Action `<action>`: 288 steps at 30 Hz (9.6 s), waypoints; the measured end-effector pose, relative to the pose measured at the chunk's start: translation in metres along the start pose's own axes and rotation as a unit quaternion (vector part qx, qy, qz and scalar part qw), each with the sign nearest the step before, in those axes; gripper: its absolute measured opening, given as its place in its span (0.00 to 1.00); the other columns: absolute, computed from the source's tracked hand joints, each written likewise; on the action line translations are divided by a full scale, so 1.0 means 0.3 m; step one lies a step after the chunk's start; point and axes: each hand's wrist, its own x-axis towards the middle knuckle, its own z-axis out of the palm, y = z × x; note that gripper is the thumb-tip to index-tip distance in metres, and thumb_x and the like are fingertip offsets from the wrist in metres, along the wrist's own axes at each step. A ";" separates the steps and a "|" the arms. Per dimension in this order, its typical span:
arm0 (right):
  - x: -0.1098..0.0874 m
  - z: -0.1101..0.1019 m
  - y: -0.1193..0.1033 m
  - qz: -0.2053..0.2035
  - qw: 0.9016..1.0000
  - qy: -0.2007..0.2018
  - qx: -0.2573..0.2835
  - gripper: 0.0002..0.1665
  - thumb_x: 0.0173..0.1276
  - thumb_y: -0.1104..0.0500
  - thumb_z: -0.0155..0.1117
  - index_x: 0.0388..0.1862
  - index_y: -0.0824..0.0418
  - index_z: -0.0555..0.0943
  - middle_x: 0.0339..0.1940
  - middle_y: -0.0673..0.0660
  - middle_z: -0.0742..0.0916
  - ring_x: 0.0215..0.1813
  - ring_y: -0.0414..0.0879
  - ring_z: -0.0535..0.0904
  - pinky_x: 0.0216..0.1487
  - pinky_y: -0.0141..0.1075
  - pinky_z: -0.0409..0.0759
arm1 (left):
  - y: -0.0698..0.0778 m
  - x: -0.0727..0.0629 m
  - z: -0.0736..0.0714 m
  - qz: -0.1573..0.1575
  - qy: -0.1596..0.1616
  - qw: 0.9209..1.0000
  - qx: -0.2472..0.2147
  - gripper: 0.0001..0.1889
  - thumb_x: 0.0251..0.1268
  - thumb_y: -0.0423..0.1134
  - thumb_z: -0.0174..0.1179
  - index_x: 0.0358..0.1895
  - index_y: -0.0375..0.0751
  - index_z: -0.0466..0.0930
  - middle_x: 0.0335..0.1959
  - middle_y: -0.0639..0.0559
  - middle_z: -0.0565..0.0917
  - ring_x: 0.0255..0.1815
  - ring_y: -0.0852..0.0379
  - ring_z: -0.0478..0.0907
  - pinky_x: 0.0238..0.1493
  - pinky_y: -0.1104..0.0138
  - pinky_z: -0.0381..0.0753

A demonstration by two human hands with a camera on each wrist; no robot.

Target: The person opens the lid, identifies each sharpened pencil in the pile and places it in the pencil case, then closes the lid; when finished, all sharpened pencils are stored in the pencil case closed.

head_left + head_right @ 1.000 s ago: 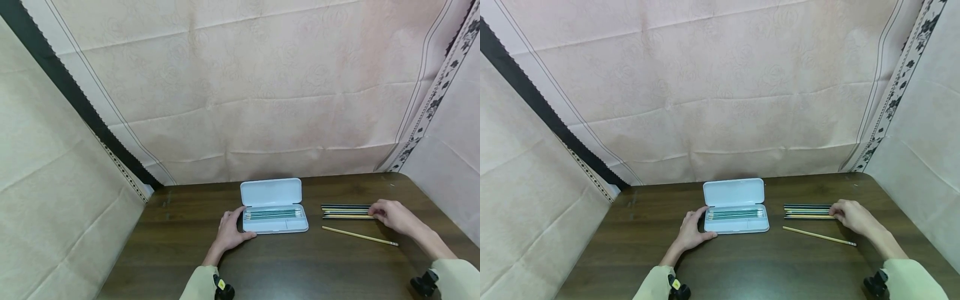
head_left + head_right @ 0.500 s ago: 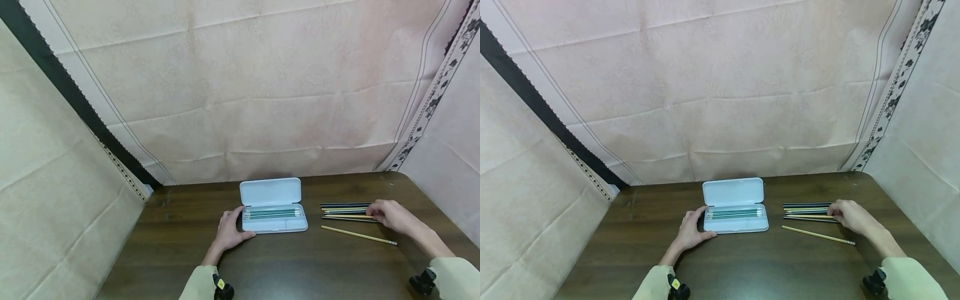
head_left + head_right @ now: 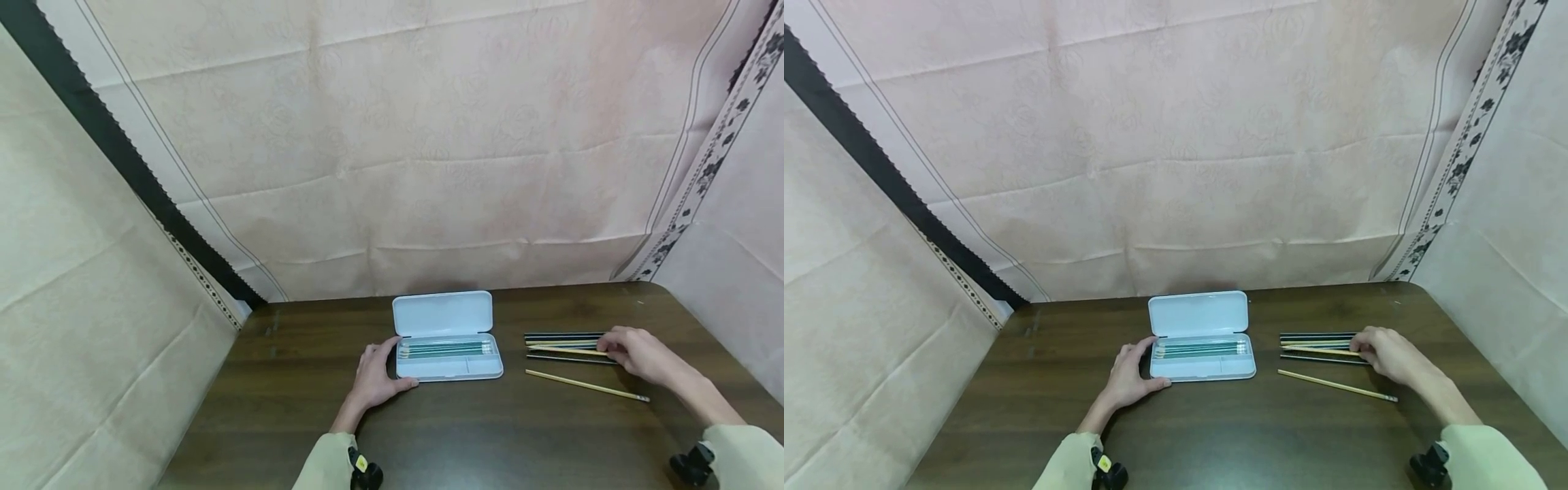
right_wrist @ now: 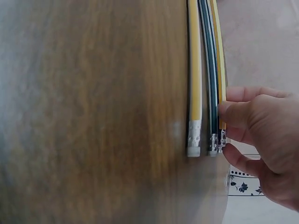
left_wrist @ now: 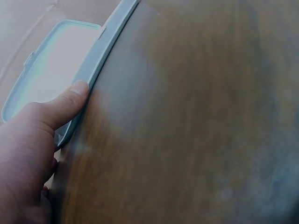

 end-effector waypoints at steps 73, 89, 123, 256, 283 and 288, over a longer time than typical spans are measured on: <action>0.298 0.083 -0.360 -0.041 0.994 -0.054 0.084 0.14 0.59 0.74 0.71 0.40 0.59 0.87 0.34 0.46 0.82 0.33 0.37 0.75 0.35 0.36 0.79 | -0.001 -0.007 -0.003 0.016 0.008 1.000 0.006 0.49 0.50 0.61 0.75 0.75 0.47 0.65 0.66 0.48 0.74 0.59 0.48 0.66 0.57 0.48 0.67; 0.361 0.154 -0.420 -0.064 0.992 -0.056 0.095 0.14 0.59 0.73 0.73 0.41 0.59 0.88 0.36 0.48 0.85 0.34 0.39 0.76 0.39 0.39 0.81 | -0.001 -0.009 -0.003 0.017 0.009 1.000 -0.002 0.49 0.49 0.61 0.75 0.74 0.46 0.66 0.64 0.49 0.75 0.59 0.49 0.65 0.56 0.48 0.67; 0.444 0.243 -0.498 -0.077 0.989 -0.076 0.105 0.10 0.62 0.72 0.69 0.38 0.60 0.88 0.33 0.49 0.83 0.33 0.40 0.74 0.37 0.38 0.79 | -0.002 -0.001 0.004 0.019 0.013 1.000 -0.001 0.49 0.48 0.62 0.75 0.74 0.46 0.66 0.64 0.49 0.75 0.59 0.48 0.65 0.55 0.48 0.67; 0.078 0.010 -0.046 -0.015 0.999 0.011 0.048 0.18 0.50 0.77 0.74 0.35 0.59 0.85 0.31 0.43 0.81 0.31 0.32 0.73 0.28 0.36 0.76 | -0.015 -0.015 0.004 0.022 0.017 1.000 0.006 0.49 0.48 0.62 0.75 0.73 0.45 0.67 0.64 0.49 0.75 0.57 0.48 0.66 0.55 0.49 0.68; 0.194 0.038 -0.179 -0.091 0.992 0.033 0.085 0.20 0.51 0.78 0.72 0.37 0.58 0.84 0.31 0.43 0.79 0.29 0.31 0.68 0.26 0.33 0.70 | -0.012 -0.007 0.008 0.016 0.014 1.000 0.004 0.48 0.48 0.61 0.75 0.74 0.48 0.67 0.63 0.50 0.75 0.57 0.49 0.66 0.55 0.50 0.68; 0.215 0.039 -0.205 -0.082 0.992 0.015 0.096 0.18 0.54 0.78 0.71 0.38 0.59 0.84 0.32 0.44 0.79 0.29 0.31 0.68 0.27 0.32 0.71 | -0.011 -0.009 0.009 0.015 0.014 1.000 0.003 0.48 0.49 0.61 0.76 0.74 0.48 0.67 0.63 0.50 0.75 0.57 0.49 0.66 0.55 0.50 0.68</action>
